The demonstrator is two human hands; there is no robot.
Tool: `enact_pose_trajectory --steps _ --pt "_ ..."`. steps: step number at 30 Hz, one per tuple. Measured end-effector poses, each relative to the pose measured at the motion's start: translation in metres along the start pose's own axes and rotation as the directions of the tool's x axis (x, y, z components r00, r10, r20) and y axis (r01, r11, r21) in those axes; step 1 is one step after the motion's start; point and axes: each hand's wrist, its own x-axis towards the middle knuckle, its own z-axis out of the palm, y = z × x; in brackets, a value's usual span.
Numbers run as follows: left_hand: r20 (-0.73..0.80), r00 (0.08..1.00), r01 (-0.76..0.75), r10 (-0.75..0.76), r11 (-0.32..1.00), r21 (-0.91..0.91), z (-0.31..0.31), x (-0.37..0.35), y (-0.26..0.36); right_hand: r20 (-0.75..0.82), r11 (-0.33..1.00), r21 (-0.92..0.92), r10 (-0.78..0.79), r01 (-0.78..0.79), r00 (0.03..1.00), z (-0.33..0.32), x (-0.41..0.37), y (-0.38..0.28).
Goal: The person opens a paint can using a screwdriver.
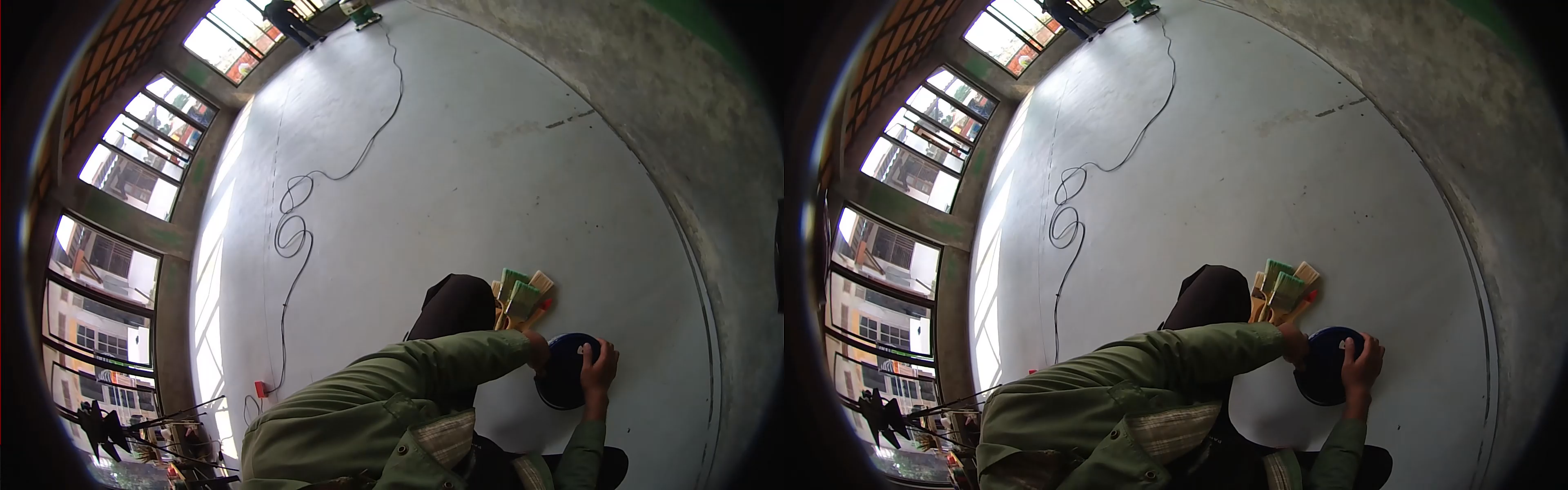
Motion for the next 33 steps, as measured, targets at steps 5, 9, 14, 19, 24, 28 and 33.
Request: enact_pose_trajectory --steps 5,9,14,19,24,28,33 --pt "0.023 1.000 0.001 -0.001 1.000 0.014 -0.005 -0.005 0.000 -0.044 0.999 0.001 -0.041 0.041 0.998 0.002 0.002 0.000" --pt "0.002 1.000 0.016 -0.016 0.996 -0.093 -0.005 0.006 -0.003 -0.036 0.999 -0.035 -0.043 0.042 0.998 0.001 0.010 -0.002" --pt "-0.596 0.659 0.233 -0.458 0.878 -0.418 0.038 -0.069 0.042 -0.087 0.998 -0.051 0.039 -0.043 0.995 -0.013 -0.007 0.032" --pt "-0.456 0.715 0.043 -0.530 0.684 -0.728 0.062 -0.252 0.049 0.521 0.893 0.010 0.380 -0.451 0.764 -0.144 -0.073 0.025" --pt "-0.335 0.546 -0.038 -0.768 0.376 -0.926 0.082 -0.440 0.024 0.889 0.895 -0.305 0.145 0.325 0.435 -0.263 -0.057 -0.085" --pt "-0.017 0.303 -0.048 -0.953 0.003 -0.999 0.152 -0.560 0.031 0.912 0.901 -0.168 -0.013 0.399 0.411 -0.277 0.010 -0.203" --pt "0.334 0.306 0.016 -0.891 -0.346 -0.938 0.282 -0.633 0.127 0.900 0.903 0.033 -0.213 0.427 0.381 -0.252 0.030 -0.359"
